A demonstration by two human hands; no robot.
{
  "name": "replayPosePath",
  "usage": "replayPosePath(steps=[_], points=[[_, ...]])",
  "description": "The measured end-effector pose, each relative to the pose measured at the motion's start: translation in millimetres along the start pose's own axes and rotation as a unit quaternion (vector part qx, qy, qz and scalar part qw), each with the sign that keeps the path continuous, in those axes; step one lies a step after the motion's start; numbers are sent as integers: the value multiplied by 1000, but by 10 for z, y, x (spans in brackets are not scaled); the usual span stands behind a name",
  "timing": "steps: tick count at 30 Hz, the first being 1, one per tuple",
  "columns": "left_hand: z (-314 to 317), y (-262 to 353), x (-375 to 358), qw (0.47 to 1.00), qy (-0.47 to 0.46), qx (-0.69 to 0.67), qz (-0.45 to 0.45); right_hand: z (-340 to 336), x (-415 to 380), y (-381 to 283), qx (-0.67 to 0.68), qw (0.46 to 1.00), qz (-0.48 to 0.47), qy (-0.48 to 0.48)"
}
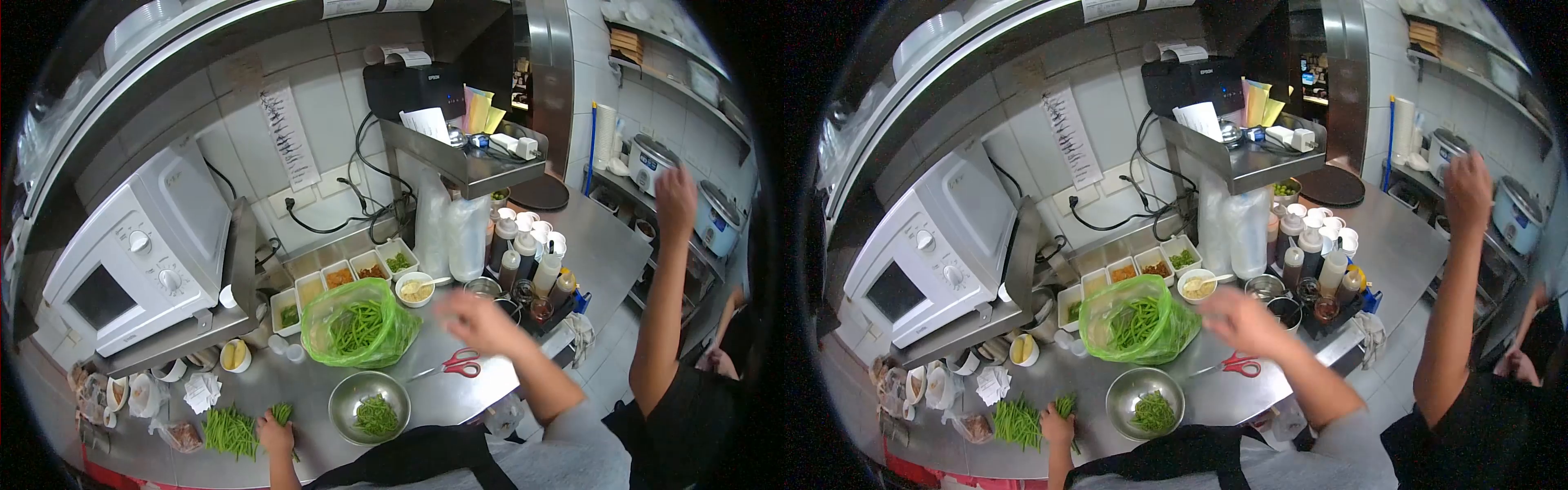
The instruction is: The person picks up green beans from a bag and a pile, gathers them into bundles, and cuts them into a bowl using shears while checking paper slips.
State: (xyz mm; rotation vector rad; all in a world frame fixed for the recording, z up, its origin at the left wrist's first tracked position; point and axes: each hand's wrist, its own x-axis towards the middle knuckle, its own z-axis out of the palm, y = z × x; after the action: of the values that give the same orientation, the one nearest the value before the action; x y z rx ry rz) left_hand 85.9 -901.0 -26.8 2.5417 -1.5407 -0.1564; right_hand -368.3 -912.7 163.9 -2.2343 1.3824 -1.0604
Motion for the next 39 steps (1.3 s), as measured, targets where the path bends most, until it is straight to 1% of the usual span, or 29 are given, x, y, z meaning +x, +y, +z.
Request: replayPosePath(steps=[3, 4, 5, 6, 7, 8, 9, 11, 13, 14, 15, 16, 18, 19, 21, 22, 23, 24, 25, 26, 27, 28, 30, 31, 33, 34, 35, 38, 39], points=[[87, -73, 48, 1000, 1, -11, 3, -657, 795, -345, -21, 972, -172, 161], [50, -74, 25, 1000, -9, -18, 0, -842, 1123, -368, 31, 963, -181, 198], [30, -85, 23, 1000, -19, -24, -4, -1043, 1456, -391, 16, 965, -136, 226], [59, -123, 44, 1000, -14, -22, 1, -1230, 1944, -193, 2, 928, -225, 299], [109, -176, 50, 1000, -10, -21, 3, -1447, 2394, -28, 16, 914, -221, 340], [144, -198, 42, 1000, -8, -20, 4, -1629, 2752, 69, 40, 922, -160, 351], [104, -164, 13, 1000, -10, -30, 3, -1755, 3023, 132, -76, 892, -153, 419], [-42, -98, -94, 999, -11, -51, -2, -2010, 3571, 449, -147, 898, -95, 404], [-24, -117, -145, 996, 68, -51, 23, -2096, 3913, 588, -190, 895, -22, 404], [-19, -143, -178, 993, 107, -49, 32, -2198, 3992, 565, -286, 908, 45, 301], [-60, -161, -219, 990, 121, -61, 42, -2378, 3717, 400, -474, 860, 23, 188], [-150, -170, -244, 987, 136, -71, 51, -2499, 3375, 217, -615, 777, -35, 129], [-279, -235, -313, 979, 157, -104, 73, -2643, 3114, 9, -779, 604, -132, 107], [-325, -267, -341, 974, 163, -128, 87, -2690, 3068, -57, -817, 542, -158, 115], [-481, -191, -426, 956, 199, -163, 144, -2809, 3228, -50, -811, 557, -142, 108], [-597, -110, -442, 953, 176, -185, 166, -2821, 3248, -70, -808, 564, -133, 105], [-726, -22, -437, 948, 153, -207, 188, -2780, 3275, -67, -655, 729, -151, 126], [-860, 84, -415, 942, 130, -228, 209, -2656, 3323, -65, -468, 857, -162, 139], [-997, 236, -382, 915, 62, -325, 230, -2480, 3371, -69, -257, 942, -163, 144], [-1155, 431, -353, 875, -6, -418, 246, -2282, 3408, -88, -33, 978, -155, 139], [-1368, 682, -355, 808, -99, -520, 258, -2084, 3416, -130, 194, 964, -137, 124], [-1587, 949, -352, 722, -187, -612, 263, -1923, 3393, -199, 411, 900, -108, 99], [-1919, 1455, -247, 636, -254, -624, 376, -1680, 3034, -522, 408, 897, -168, -13], [-2114, 1747, -233, 615, -294, -608, 407, -1588, 2850, -650, 407, 896, -167, -56], [-2384, 2219, -218, 485, -398, -637, 447, -1413, 2423, -926, 391, 897, -165, -119], [-2449, 2433, -240, 438, -408, -643, 477, -1328, 2240, -1017, 396, 894, -157, -140], [-2502, 2584, -253, 388, -421, -644, 508, -1260, 2057, -1088, 340, 913, -169, -146], [-2682, 2771, -262, 275, -428, -721, 471, -1138, 1583, -1255, 161, 949, -217, -165], [-2740, 2766, -310, 278, -410, -738, 459, -1094, 1437, -1301, 86, 952, -256, -144]])
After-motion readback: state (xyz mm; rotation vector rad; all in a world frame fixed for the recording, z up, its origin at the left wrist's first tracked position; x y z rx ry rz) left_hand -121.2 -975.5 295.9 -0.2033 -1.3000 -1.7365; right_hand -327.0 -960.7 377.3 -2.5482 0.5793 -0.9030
